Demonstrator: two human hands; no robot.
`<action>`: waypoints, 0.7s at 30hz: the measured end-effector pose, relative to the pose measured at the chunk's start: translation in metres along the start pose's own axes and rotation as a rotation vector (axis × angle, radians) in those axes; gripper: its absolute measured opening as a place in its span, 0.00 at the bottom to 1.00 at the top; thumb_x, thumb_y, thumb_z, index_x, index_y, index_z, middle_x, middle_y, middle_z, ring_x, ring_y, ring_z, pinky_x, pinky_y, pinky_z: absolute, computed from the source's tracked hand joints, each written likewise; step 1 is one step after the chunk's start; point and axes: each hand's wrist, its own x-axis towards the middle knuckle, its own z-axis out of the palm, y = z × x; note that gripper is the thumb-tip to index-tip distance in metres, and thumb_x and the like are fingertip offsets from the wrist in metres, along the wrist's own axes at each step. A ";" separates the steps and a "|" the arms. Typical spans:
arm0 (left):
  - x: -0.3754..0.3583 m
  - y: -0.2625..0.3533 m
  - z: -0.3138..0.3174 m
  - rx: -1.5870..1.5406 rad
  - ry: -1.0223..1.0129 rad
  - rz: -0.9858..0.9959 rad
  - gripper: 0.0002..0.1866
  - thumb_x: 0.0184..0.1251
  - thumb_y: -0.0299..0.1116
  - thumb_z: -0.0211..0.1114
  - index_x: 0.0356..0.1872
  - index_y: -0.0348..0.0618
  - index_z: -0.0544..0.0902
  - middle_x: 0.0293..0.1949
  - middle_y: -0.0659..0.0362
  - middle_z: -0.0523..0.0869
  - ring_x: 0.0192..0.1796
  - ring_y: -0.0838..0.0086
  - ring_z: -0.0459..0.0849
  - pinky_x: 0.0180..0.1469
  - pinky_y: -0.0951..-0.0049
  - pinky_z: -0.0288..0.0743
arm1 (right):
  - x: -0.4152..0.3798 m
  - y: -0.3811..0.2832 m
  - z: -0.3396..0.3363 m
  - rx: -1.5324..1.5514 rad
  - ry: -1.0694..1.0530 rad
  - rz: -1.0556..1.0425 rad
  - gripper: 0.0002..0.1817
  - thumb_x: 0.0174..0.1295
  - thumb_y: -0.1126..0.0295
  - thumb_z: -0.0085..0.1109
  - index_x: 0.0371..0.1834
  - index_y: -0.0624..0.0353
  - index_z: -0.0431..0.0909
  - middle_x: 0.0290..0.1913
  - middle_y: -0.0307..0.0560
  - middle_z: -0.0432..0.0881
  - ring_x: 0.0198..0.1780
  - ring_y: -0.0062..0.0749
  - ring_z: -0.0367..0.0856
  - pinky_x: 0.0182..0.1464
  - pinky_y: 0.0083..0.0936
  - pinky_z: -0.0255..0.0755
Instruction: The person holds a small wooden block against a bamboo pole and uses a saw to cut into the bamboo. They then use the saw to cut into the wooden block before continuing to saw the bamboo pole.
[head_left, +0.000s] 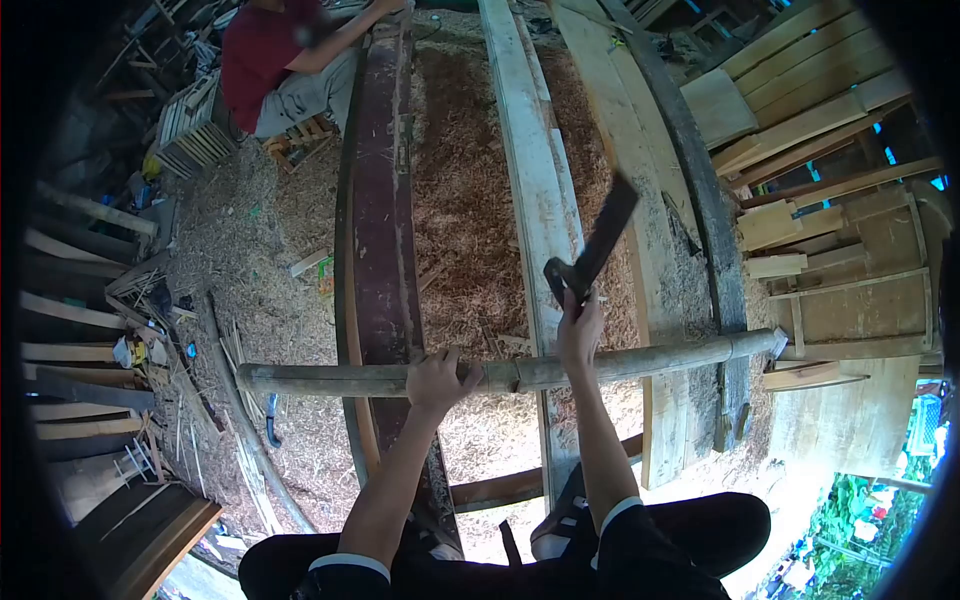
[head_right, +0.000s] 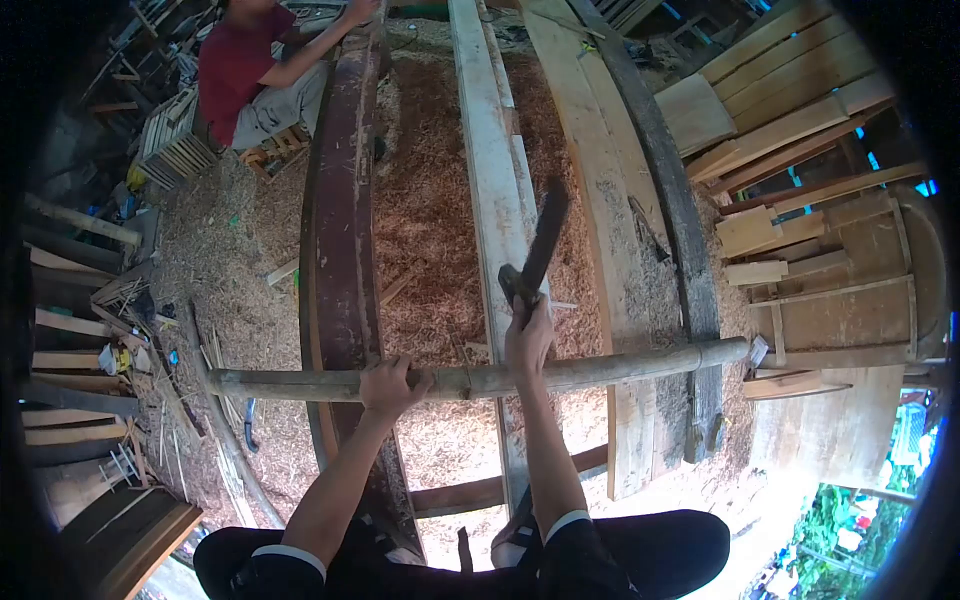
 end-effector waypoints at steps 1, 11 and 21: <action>0.001 0.000 0.000 0.003 0.005 0.005 0.23 0.63 0.54 0.60 0.37 0.42 0.85 0.29 0.50 0.88 0.27 0.59 0.89 0.32 0.59 0.83 | 0.008 -0.012 -0.006 0.016 0.022 -0.039 0.15 0.73 0.65 0.56 0.52 0.67 0.76 0.38 0.67 0.82 0.35 0.64 0.81 0.35 0.50 0.70; 0.011 0.000 -0.006 0.106 -0.055 -0.008 0.25 0.63 0.56 0.60 0.33 0.41 0.86 0.22 0.52 0.87 0.26 0.58 0.89 0.29 0.57 0.82 | 0.029 0.025 0.011 -0.293 -0.107 -0.015 0.23 0.70 0.50 0.59 0.41 0.64 0.85 0.27 0.61 0.85 0.30 0.57 0.86 0.32 0.44 0.76; 0.011 0.001 -0.006 0.012 -0.039 -0.032 0.24 0.65 0.56 0.59 0.31 0.42 0.86 0.21 0.52 0.86 0.20 0.59 0.86 0.27 0.58 0.82 | 0.035 -0.011 -0.004 -0.130 -0.100 -0.002 0.25 0.72 0.48 0.55 0.53 0.59 0.81 0.26 0.58 0.85 0.27 0.58 0.85 0.31 0.50 0.76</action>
